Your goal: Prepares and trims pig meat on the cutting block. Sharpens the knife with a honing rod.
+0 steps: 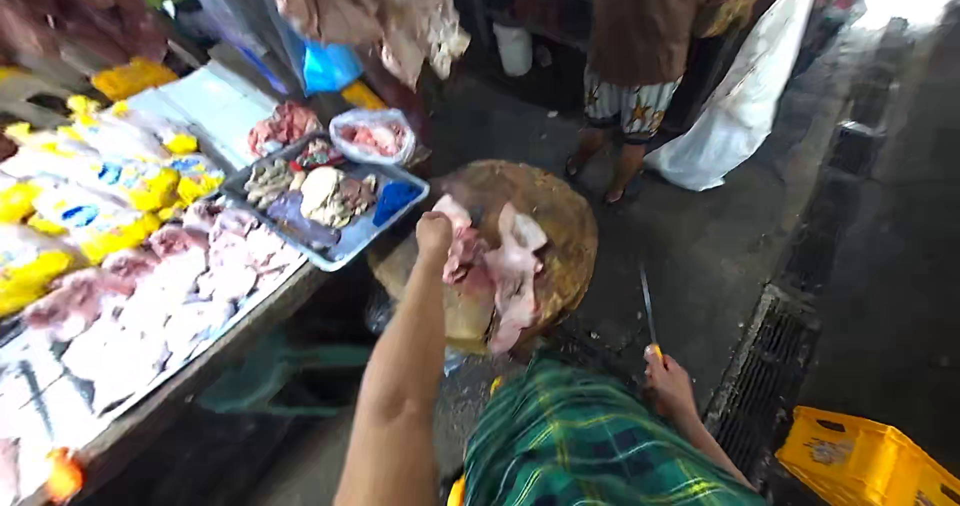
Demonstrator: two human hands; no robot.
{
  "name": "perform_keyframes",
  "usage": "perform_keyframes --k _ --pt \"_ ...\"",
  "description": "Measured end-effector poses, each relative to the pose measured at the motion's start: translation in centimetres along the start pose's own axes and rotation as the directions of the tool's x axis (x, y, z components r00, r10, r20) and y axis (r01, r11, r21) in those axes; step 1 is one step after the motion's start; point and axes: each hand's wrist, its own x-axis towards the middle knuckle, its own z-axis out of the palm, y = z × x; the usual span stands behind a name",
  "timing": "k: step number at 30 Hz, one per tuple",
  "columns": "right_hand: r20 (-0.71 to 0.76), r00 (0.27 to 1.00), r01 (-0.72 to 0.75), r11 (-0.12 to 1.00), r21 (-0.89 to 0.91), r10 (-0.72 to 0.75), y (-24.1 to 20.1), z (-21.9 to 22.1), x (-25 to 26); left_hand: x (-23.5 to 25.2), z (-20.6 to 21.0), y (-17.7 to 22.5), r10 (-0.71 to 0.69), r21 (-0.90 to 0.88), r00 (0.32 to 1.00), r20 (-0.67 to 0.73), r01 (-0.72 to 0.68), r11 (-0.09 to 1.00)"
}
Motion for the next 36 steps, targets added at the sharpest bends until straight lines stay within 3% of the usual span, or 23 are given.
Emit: perform_keyframes --k 2,5,9,13,16,18,22,25,29,33,34,36 --pt "0.004 1.000 0.015 0.999 -0.038 -0.015 0.3 -0.7 -0.3 -3.8 -0.4 -4.8 -0.033 0.007 0.997 -0.075 0.034 0.999" --pt "0.041 0.999 0.021 0.999 -0.035 -0.020 0.0 -1.8 -0.6 -11.3 -0.1 -9.3 -0.091 0.052 0.996 -0.022 0.092 0.994" --pt "0.148 0.988 0.066 0.986 -0.152 -0.043 -1.9 -2.3 1.7 -20.1 2.3 -10.2 -0.078 0.229 0.997 0.007 0.074 0.971" --pt "0.274 0.956 0.180 0.946 -0.271 -0.104 -6.2 -2.3 5.2 -21.1 7.8 -10.8 0.081 0.478 0.994 -0.072 -0.037 0.878" --pt "0.335 0.919 0.343 0.839 -0.422 -0.207 -10.1 -1.7 7.0 -20.4 10.0 -12.0 0.131 0.515 0.990 -0.058 -0.082 0.853" --pt "0.401 0.880 0.454 0.706 -0.544 -0.256 -13.8 -0.9 6.6 -19.8 9.8 -11.2 0.069 0.455 0.997 -0.028 -0.049 0.889" --pt "0.550 0.795 0.593 0.518 -0.617 -0.256 -20.8 4.0 4.3 -17.8 6.1 -9.6 -0.092 0.334 0.994 0.063 0.066 0.940" --pt "0.503 0.810 0.586 0.389 -0.711 -0.301 -22.7 7.6 4.8 -15.0 3.5 -11.1 -0.154 0.218 0.968 0.199 0.109 0.970" --pt "0.322 0.870 0.464 0.397 -0.792 -0.375 -22.9 9.1 4.7 -13.0 2.4 -12.7 -0.243 0.000 0.872 0.424 0.268 0.963" --pt "0.389 0.886 0.464 0.502 -0.730 -0.253 -22.3 9.2 4.4 -16.1 1.7 -12.5 -0.285 -0.208 0.818 0.499 0.433 0.877" --pt "0.422 0.876 0.480 0.522 -0.705 -0.236 -22.0 9.2 4.5 -16.9 1.8 -12.8 -0.280 -0.308 0.824 0.492 0.465 0.830" --pt "0.473 0.854 0.506 0.566 -0.651 -0.218 -20.9 8.7 5.1 -18.7 2.3 -13.6 -0.272 -0.564 0.836 0.476 0.527 0.635"
